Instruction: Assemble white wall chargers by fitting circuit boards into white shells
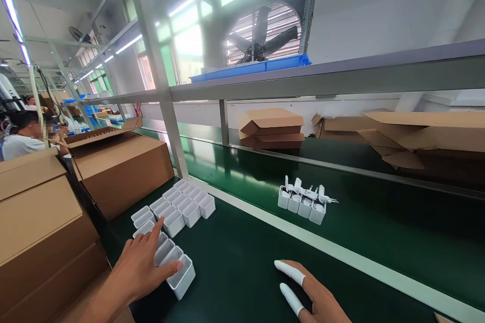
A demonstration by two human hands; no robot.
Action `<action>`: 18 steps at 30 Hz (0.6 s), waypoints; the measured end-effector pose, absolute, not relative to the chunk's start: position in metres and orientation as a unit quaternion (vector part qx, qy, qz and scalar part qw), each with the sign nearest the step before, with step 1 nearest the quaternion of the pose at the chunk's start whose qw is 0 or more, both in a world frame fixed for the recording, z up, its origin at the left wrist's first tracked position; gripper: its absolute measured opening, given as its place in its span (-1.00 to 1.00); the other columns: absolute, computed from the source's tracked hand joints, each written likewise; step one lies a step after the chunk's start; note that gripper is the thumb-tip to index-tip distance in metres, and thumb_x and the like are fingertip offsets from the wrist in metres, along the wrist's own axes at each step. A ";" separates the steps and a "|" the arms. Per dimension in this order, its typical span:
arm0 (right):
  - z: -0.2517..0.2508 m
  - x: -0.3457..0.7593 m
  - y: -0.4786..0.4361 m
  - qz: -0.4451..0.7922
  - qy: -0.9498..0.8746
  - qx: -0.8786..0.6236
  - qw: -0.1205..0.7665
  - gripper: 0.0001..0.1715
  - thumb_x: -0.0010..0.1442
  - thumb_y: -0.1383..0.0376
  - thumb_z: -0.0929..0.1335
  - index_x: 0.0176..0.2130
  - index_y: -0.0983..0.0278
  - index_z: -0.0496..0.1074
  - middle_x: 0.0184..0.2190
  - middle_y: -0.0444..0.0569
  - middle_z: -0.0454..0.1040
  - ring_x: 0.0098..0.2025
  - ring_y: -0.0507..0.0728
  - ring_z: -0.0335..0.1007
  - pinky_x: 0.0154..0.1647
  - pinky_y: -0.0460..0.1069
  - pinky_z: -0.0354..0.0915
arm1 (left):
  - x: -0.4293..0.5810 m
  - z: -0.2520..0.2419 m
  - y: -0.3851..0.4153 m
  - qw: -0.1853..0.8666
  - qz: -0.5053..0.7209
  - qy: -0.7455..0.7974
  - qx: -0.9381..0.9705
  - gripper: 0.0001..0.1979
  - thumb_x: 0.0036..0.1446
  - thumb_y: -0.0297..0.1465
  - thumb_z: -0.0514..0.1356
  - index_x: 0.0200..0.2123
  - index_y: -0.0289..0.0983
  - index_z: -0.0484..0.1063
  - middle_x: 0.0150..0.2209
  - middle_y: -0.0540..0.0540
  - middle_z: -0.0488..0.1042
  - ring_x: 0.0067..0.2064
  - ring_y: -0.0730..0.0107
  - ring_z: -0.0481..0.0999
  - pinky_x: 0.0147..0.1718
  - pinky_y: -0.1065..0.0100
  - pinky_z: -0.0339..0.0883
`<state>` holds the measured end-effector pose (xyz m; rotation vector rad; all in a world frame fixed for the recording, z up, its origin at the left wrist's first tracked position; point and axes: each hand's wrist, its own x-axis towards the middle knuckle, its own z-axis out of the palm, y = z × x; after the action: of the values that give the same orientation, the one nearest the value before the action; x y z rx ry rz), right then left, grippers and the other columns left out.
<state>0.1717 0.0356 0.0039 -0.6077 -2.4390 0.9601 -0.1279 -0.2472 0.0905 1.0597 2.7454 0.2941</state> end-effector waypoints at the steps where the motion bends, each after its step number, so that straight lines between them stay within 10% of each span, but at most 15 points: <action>1: 0.004 0.171 0.034 0.339 -0.892 -0.204 0.219 -0.52 0.36 0.14 0.37 0.23 0.02 0.52 0.22 -0.05 0.57 0.15 0.31 0.61 0.08 0.07 0.58 | -0.127 0.091 -0.247 0.096 0.094 0.923 0.361 0.07 0.21 0.16 0.07 0.55 -0.36 -0.19 0.15 -0.38 0.56 0.18 -0.28 0.48 0.18 -0.12 0.22; 18: 0.014 0.182 0.026 0.272 -0.937 -0.159 0.148 -0.41 0.39 0.30 0.27 0.36 0.15 0.36 0.37 0.02 0.40 0.32 0.28 0.43 0.36 0.10 0.37 | -0.045 0.103 -0.102 0.054 0.165 0.873 0.455 0.06 0.02 -0.01 0.26 0.48 -0.44 0.09 0.32 -0.40 0.41 0.31 -0.29 0.35 0.31 -0.07 0.19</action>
<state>0.1816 0.0259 0.0136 -0.4583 -2.6963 0.7826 -0.0446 -0.1021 0.1031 1.3820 2.6530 0.5012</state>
